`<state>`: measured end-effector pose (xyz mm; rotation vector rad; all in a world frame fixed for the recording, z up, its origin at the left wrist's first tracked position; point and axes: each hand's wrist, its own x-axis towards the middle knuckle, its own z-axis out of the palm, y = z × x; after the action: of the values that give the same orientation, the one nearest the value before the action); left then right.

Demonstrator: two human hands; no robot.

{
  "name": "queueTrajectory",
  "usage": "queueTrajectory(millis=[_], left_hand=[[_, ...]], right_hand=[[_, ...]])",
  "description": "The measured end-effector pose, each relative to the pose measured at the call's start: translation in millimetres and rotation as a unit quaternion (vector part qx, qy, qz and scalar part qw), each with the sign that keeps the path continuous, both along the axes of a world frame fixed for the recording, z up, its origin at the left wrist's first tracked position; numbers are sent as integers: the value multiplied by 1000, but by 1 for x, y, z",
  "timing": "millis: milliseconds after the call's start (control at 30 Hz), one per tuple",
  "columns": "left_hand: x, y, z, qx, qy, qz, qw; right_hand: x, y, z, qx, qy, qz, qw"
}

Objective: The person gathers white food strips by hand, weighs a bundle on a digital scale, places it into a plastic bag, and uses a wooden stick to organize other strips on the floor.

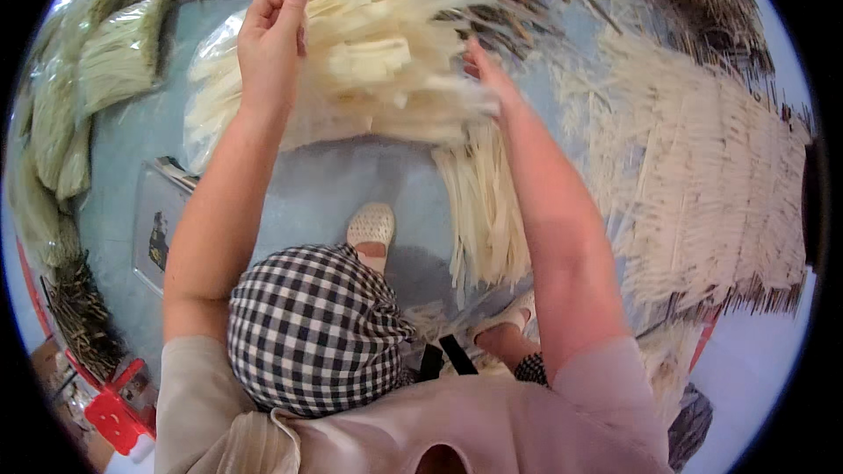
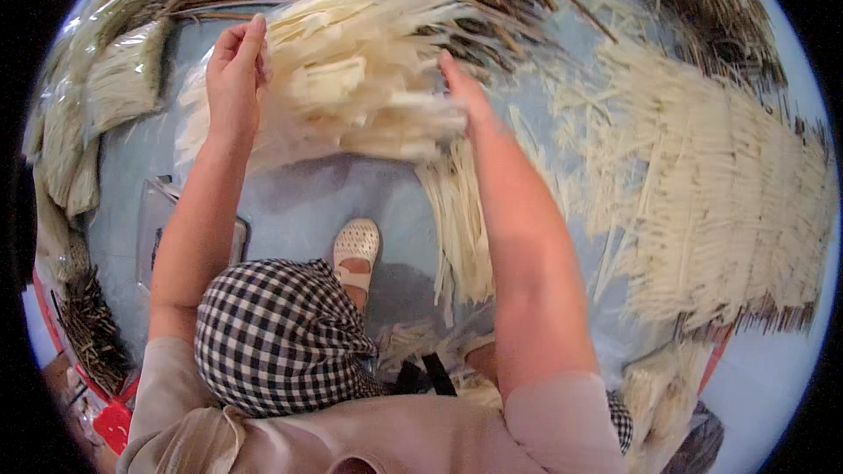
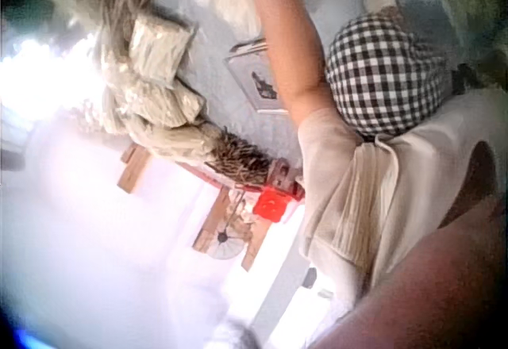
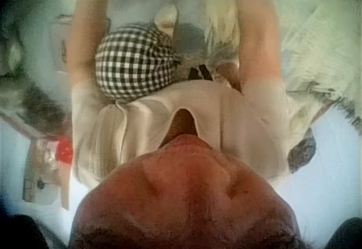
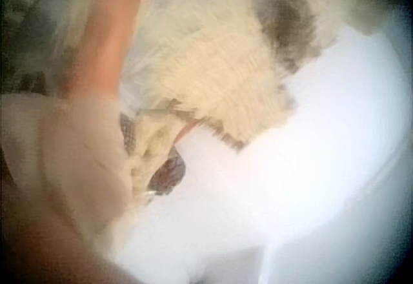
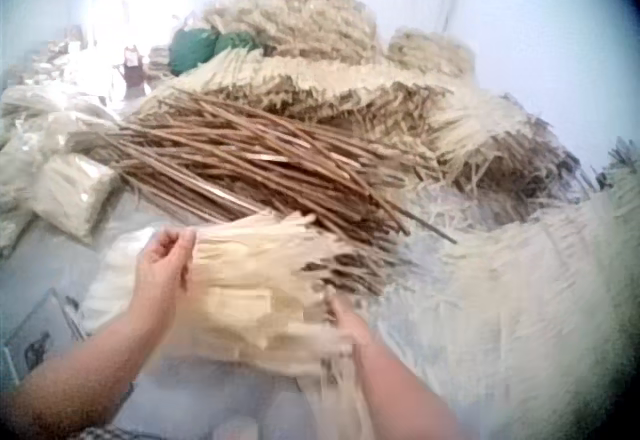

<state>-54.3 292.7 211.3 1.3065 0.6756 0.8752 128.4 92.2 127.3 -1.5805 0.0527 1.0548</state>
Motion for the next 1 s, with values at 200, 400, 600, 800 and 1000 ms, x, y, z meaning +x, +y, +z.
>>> queueTrajectory(millis=[200, 400, 600, 800, 1000], left_hand=[[-9, 13, -99, -122, 206, -102, 966], [-10, 12, -113, -146, 164, -113, 969], [-20, 9, -110, -108, 181, -107, 972], [-22, 7, -116, -98, 212, -83, 969], [-22, 0, -118, -70, 198, -70, 975]], right_hand=[[17, -116, -70, -187, -328, 85, 922], [-155, -168, -77, -413, -439, 200, 773], [-140, -189, -103, -479, -502, 296, 657], [-112, -227, -98, -555, -403, 332, 648], [-170, -245, -124, -504, -513, 395, 571]])
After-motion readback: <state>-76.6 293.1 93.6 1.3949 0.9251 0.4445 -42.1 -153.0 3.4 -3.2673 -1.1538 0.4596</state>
